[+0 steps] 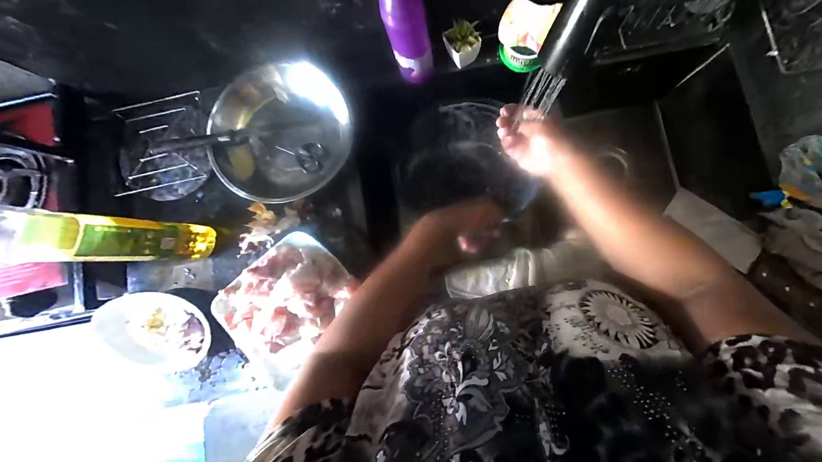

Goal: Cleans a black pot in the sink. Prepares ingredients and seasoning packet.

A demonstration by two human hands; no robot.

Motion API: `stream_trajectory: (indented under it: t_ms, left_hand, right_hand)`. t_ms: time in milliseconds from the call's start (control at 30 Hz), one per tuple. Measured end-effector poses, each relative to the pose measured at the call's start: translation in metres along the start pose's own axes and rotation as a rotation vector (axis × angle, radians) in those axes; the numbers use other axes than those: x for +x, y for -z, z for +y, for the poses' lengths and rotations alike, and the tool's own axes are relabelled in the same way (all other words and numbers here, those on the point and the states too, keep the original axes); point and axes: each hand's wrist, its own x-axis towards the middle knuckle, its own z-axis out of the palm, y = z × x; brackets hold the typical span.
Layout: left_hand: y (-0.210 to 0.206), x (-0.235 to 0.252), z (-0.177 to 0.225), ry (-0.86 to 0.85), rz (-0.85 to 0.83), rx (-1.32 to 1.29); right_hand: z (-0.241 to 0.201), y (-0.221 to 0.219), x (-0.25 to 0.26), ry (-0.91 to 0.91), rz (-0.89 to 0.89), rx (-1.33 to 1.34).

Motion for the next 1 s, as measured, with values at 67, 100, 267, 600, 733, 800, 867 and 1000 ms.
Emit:
stream_trajectory:
  t_ms: [67,100,267,600,733,800,867,1000]
  left_hand:
    - [-0.019,-0.005,-0.025,0.081,-0.11,0.293]
    - [-0.028,-0.001,-0.038,0.084,-0.118,0.434]
    - [-0.048,0.028,-0.071,0.177,-0.131,0.531]
    - [-0.051,0.055,-0.094,0.066,-0.102,0.455]
    - [-0.051,0.04,-0.096,0.27,0.013,0.606]
    - [-0.051,0.026,-0.094,0.332,0.029,0.758]
    - [-0.047,0.007,-0.076,0.349,-0.046,0.836]
    - [-0.032,-0.023,-0.018,0.316,-0.176,0.882]
  right_hand:
    - [-0.002,-0.002,-0.008,-0.005,0.021,-0.001]
    - [0.001,-0.003,-0.009,0.004,0.057,0.031]
    - [0.021,-0.01,-0.008,0.012,0.091,-0.022]
    - [0.021,0.008,-0.05,0.052,-0.327,-1.375]
    - [0.03,0.048,-0.061,-0.035,-0.305,-1.469]
    - [0.039,0.061,-0.064,-0.023,-0.263,-1.475]
    - [0.042,0.063,-0.069,-0.023,-0.284,-1.501]
    - [0.042,0.055,-0.077,0.036,-0.481,-1.515]
